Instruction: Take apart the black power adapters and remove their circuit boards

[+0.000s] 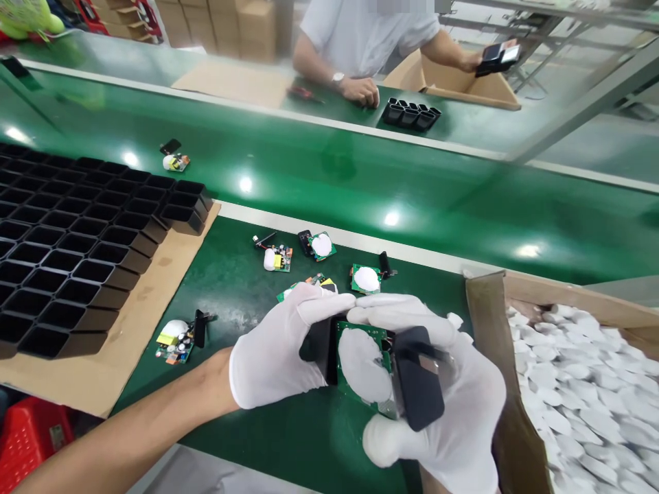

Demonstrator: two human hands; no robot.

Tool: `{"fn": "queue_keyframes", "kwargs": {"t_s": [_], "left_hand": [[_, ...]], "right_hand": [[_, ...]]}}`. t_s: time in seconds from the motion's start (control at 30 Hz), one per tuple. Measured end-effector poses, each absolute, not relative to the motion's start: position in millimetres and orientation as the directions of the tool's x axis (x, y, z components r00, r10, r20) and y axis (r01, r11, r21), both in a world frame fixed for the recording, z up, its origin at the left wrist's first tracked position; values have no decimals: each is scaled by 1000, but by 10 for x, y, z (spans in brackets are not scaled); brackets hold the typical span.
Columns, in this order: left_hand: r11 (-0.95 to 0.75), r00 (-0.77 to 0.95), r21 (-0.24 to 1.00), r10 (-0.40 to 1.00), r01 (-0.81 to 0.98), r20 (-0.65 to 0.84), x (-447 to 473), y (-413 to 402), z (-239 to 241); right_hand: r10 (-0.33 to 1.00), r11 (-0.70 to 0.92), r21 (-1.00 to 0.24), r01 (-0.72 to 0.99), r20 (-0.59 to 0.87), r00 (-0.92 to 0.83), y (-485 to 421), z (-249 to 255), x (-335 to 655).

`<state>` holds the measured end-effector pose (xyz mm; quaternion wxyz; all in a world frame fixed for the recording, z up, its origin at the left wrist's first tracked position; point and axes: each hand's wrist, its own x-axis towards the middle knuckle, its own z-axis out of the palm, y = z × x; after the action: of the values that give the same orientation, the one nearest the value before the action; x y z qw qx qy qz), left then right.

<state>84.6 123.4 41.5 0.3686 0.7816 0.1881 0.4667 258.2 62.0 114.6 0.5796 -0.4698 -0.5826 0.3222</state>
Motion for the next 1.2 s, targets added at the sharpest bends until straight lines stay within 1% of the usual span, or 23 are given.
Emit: {"fn": "queue_keyframes", "kwargs": {"t_s": [0.13, 0.23, 0.43, 0.63, 0.8, 1.0, 1.2], "left_hand": [[-603, 522, 797, 666, -44, 533, 850, 1227, 349], [-595, 569, 803, 648, -36, 506, 837, 1231, 373], [-637, 538, 771, 652, 8, 533, 810, 1216, 472], [-664, 530, 748, 631, -10, 567, 832, 1233, 548], [-663, 539, 748, 630, -3, 560, 841, 1243, 587], [-661, 541, 751, 630, -4, 557, 841, 1246, 552], [-696, 536, 718, 598, -23, 596, 849, 1254, 446]], "right_hand": [[931, 333, -925, 184, 354, 91, 612, 1160, 2590], [932, 314, -918, 243, 347, 108, 587, 1162, 2591], [925, 303, -898, 318, 358, 131, 568, 1147, 2589], [929, 314, -903, 294, 356, 102, 579, 1146, 2589], [940, 279, -913, 298, 323, 109, 552, 1146, 2577], [935, 302, -904, 302, 343, 93, 585, 1171, 2586], [930, 315, -875, 368, 362, 64, 609, 1203, 2600]]}}
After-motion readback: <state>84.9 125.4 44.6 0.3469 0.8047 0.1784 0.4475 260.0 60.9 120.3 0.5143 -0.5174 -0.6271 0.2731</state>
